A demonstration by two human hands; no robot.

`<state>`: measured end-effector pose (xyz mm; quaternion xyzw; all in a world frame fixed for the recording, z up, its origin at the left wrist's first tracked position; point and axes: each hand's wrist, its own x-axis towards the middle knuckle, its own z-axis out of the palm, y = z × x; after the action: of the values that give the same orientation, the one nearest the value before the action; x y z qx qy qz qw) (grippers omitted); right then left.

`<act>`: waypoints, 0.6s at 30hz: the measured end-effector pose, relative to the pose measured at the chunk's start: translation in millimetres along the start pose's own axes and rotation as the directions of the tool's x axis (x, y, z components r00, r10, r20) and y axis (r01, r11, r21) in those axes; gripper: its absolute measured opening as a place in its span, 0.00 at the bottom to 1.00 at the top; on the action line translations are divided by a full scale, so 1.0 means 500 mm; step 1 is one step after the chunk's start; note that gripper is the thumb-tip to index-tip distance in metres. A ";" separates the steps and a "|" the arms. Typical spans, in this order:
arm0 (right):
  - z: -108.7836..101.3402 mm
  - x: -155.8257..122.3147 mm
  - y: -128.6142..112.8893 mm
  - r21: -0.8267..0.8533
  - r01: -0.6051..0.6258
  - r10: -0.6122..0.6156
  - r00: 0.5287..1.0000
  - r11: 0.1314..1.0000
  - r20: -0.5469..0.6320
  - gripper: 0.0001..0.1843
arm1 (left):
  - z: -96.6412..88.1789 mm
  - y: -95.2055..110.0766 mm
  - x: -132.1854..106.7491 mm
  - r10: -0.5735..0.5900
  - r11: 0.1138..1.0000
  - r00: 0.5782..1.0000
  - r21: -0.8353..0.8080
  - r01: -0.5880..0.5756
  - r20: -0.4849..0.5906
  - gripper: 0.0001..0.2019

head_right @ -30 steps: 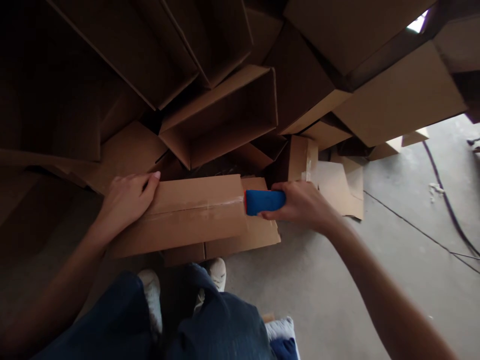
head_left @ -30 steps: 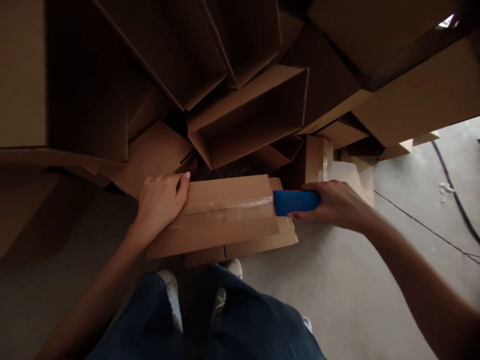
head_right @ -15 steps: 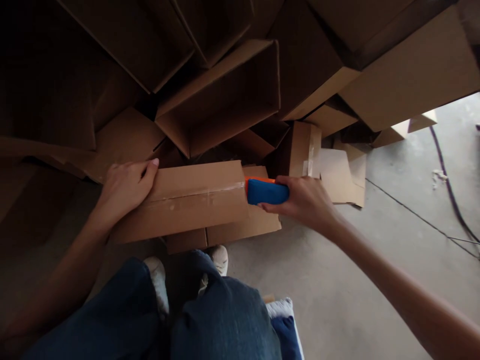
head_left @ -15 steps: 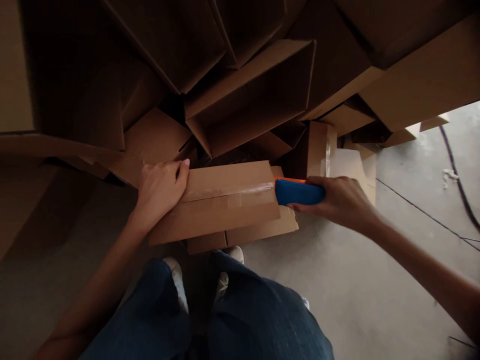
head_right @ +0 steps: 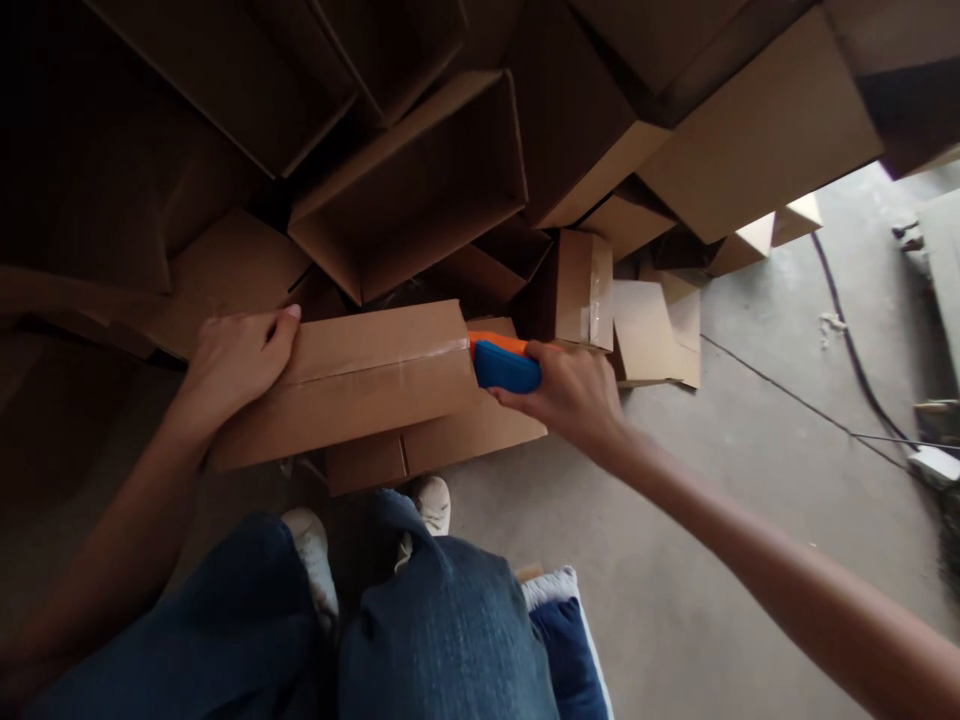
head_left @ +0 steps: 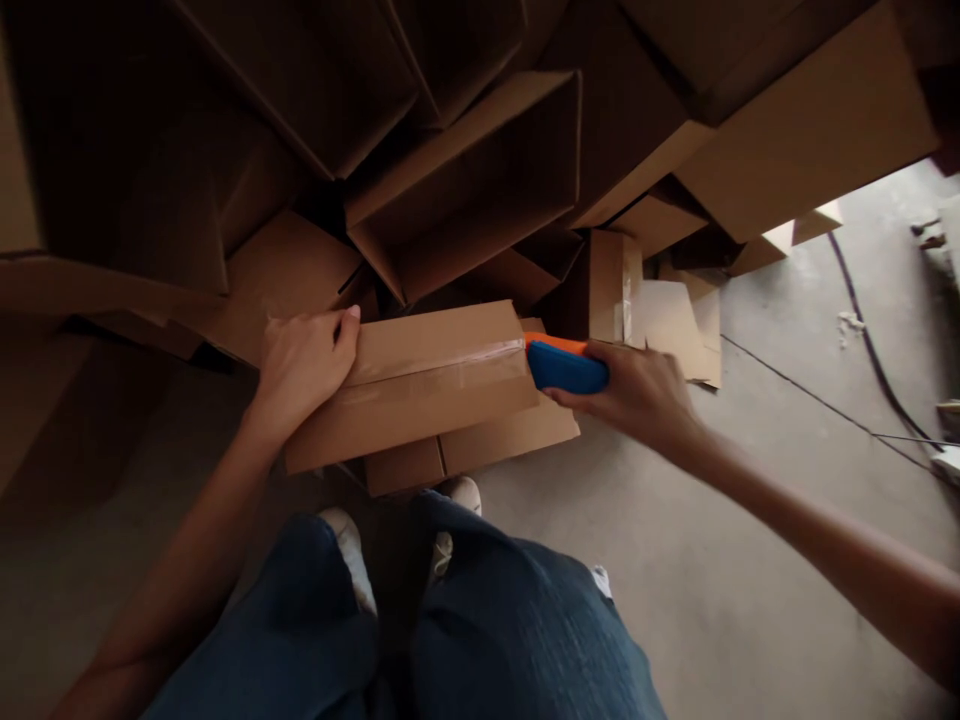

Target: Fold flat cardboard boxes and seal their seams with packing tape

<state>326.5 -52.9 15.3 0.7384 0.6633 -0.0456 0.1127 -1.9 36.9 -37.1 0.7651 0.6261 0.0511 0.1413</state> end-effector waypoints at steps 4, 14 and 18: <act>-0.076 0.117 0.009 -0.038 0.239 -0.225 0.950 0.970 0.217 0.27 | 0.001 0.000 0.002 -0.029 1.000 1.000 0.002 0.029 -0.002 0.28; -0.031 0.020 -0.004 -0.022 0.029 -0.027 0.998 0.999 0.065 0.30 | -0.001 0.005 0.004 -0.047 0.999 0.999 -0.011 0.047 0.003 0.29; -0.031 0.032 -0.002 -0.027 0.028 -0.025 0.995 0.999 0.091 0.30 | -0.004 0.004 0.002 -0.053 0.999 0.998 -0.008 0.053 0.037 0.30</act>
<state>326.2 -33.9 26.8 0.7250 0.6678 -0.0713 0.1526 0.0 37.8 -34.9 0.7484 0.6432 0.0360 0.1576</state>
